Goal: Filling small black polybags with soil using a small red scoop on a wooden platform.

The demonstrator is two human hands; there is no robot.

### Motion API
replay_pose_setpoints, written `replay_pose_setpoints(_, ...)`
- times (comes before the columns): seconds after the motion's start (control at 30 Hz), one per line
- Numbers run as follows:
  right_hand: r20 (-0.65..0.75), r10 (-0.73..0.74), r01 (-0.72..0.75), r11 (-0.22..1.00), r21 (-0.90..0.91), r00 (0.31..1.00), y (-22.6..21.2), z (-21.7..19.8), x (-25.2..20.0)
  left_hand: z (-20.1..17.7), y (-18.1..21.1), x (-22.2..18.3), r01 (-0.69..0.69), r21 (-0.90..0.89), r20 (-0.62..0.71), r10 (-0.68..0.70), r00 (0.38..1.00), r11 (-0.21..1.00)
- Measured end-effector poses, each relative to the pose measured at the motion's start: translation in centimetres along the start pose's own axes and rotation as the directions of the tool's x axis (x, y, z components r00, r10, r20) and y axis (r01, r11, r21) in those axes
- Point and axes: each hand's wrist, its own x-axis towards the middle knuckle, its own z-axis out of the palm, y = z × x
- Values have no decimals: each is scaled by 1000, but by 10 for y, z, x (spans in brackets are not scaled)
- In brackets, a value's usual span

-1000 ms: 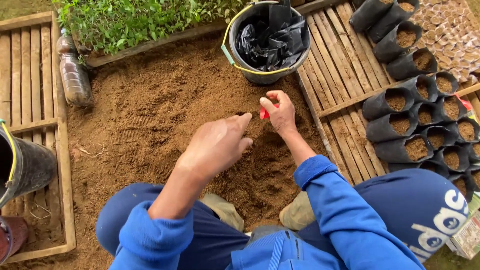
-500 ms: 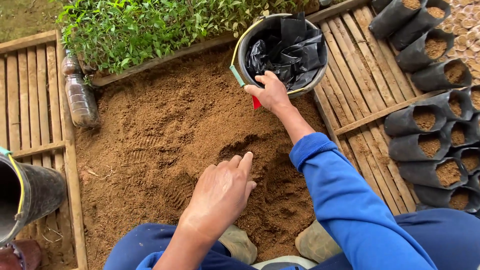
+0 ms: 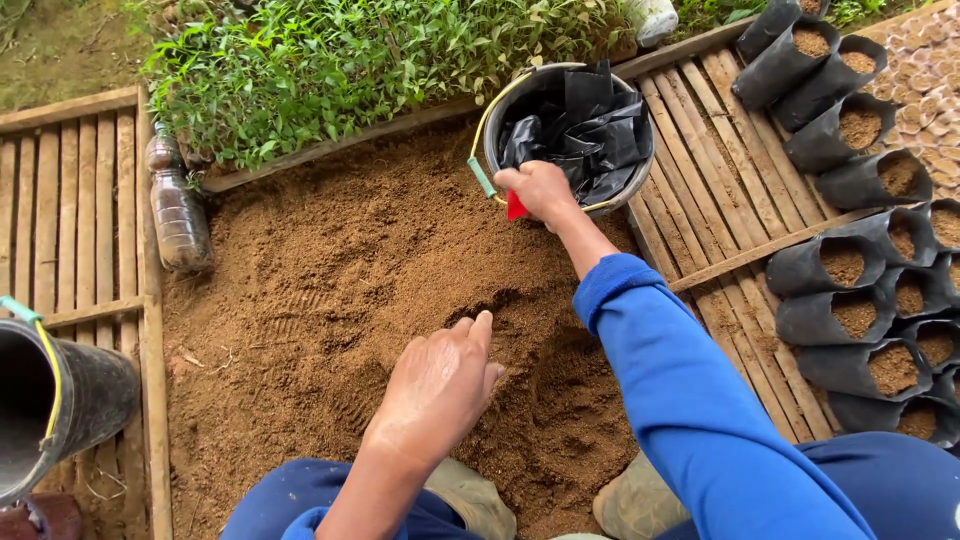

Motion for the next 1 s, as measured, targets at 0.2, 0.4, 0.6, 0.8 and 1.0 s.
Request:
replay_pose_setpoints(0.2, -114, -315, 314, 714, 626, 942, 68, -11, -9, -31, 7, 9, 228, -36, 164, -220, 962, 973)
replay_pose_setpoints(0.4, 156, -480, -94, 149, 984, 863, 64, -51, -140, -52, 29, 6, 296, -222, -56, -315, 947, 929)
replay_pose_setpoints(0.6, 289, -556, -253, 143, 957, 779, 72, -43, -224, -19, 7, 0, 148, -688, -114, -307, 945, 711)
replay_pose_setpoints(0.8, 370, -526, -318, 189, 929, 766, 90, -30, -234, 47, -29, 6, 19, -916, -72, -213, 974, 400)
replay_pose_setpoints(1.0, 368, -526, -255, 276, 927, 767, 117, -23, -211, 19, 2, -15, 126, -976, 71, -286, 956, 180)
